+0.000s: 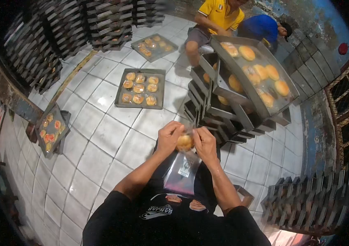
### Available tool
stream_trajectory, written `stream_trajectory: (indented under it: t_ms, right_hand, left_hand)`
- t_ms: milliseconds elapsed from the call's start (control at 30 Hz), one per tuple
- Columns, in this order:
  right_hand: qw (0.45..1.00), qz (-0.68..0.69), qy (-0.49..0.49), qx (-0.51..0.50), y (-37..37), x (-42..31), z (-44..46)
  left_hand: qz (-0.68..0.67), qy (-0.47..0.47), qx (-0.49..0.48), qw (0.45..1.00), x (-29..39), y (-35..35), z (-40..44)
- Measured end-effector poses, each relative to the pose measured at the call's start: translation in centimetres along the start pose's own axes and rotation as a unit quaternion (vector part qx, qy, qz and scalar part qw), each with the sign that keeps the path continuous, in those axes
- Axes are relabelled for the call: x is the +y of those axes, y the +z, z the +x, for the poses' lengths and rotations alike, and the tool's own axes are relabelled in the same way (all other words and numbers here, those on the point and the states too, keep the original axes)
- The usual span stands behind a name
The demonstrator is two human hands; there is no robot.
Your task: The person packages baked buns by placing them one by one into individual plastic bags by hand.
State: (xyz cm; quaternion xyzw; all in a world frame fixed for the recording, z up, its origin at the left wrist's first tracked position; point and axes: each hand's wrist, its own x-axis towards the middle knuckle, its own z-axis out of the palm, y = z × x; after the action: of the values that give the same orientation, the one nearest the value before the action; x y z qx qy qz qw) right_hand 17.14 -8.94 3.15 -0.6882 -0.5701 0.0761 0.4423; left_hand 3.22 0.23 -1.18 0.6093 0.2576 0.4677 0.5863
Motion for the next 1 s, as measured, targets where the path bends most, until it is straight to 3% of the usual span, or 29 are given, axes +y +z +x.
stream_trajectory:
  t_ms: [67,133,200,267,333,400,433,467,533,567,633,667,700,733,767,800,833,867,933,1000]
  right_hand:
    - [0.998,0.037,-0.024,0.034,-0.9,-1.3,0.8]
    - [0.998,0.007,-0.049,0.039,-2.2,-2.1,1.3]
    - [0.959,0.183,0.215,-0.04,-1.8,0.8,2.3]
    - [0.872,0.369,0.311,-0.079,-2.8,2.5,2.3]
    - [0.832,0.431,0.335,-0.1,-2.0,2.9,-0.6]
    - [0.827,0.407,0.376,-0.093,-0.2,3.4,-4.3]
    - [0.804,0.428,0.396,-0.116,0.5,3.8,-6.0]
    - [0.786,0.409,0.445,-0.13,1.5,4.1,-7.5]
    - [0.835,0.336,0.418,-0.125,2.6,3.7,-9.2]
    - [0.831,0.339,0.424,-0.123,3.1,3.4,-10.1]
    - [0.806,0.438,0.391,0.071,2.1,0.0,-8.4]
    - [0.809,0.438,0.382,0.088,0.6,-0.9,-7.3]
    - [0.844,0.426,0.32,0.062,-1.1,-1.8,-6.6]
    - [0.874,0.409,0.261,0.036,-2.4,-2.0,-6.2]
    - [0.963,0.224,0.142,0.045,-4.1,-0.3,-5.4]
    - [0.989,0.1,0.085,0.071,-7.6,-2.1,-3.6]
    - [0.978,-0.079,-0.125,0.149,-11.0,-2.4,-1.1]
    - [0.954,-0.122,-0.189,0.201,-14.2,-2.1,1.0]
    - [0.95,-0.151,-0.109,0.252,-19.8,-2.8,3.8]
    - [0.925,-0.235,-0.121,0.274,-23.5,-2.7,5.2]
  left_hand:
    - [-0.036,-0.031,0.018,0.999,1.1,-0.1,0.8]
    - [-0.043,-0.142,0.076,0.986,3.5,-0.3,1.0]
    - [-0.035,-0.159,0.099,0.982,1.8,-0.9,1.6]
    - [0.148,0.026,0.141,0.978,-0.1,-2.6,1.4]
    - [0.121,0.004,0.129,0.984,0.5,-3.5,-1.2]
    - [0.119,-0.036,0.053,0.991,-1.3,-5.1,-4.0]
    - [0.029,-0.131,0.054,0.989,-4.9,-5.9,-5.6]
    - [0.032,-0.136,0.054,0.989,-5.0,-6.0,-5.9]
    - [-0.053,-0.253,0.038,0.965,-4.1,-5.9,-5.6]
    - [-0.081,-0.245,0.041,0.965,-3.8,-5.7,-5.0]
    - [-0.079,-0.231,0.012,0.97,-0.9,-3.8,-3.9]
    - [-0.08,-0.215,-0.011,0.973,-0.1,-2.7,-2.9]
    - [-0.09,-0.117,-0.06,0.987,-1.0,-1.8,-2.7]
    - [-0.092,-0.113,-0.079,0.986,0.0,-0.4,-1.9]
    - [-0.122,-0.115,-0.048,0.985,1.1,1.2,-1.6]
    - [-0.15,-0.119,-0.018,0.981,2.3,2.3,-1.1]
    - [-0.154,-0.111,-0.004,0.982,2.9,3.1,-0.2]
    - [-0.154,-0.108,-0.021,0.982,2.8,3.5,-0.2]
    - [-0.047,-0.135,-0.087,0.986,1.8,3.1,-0.8]
    - [0.144,-0.076,-0.176,0.971,1.1,1.8,-3.5]
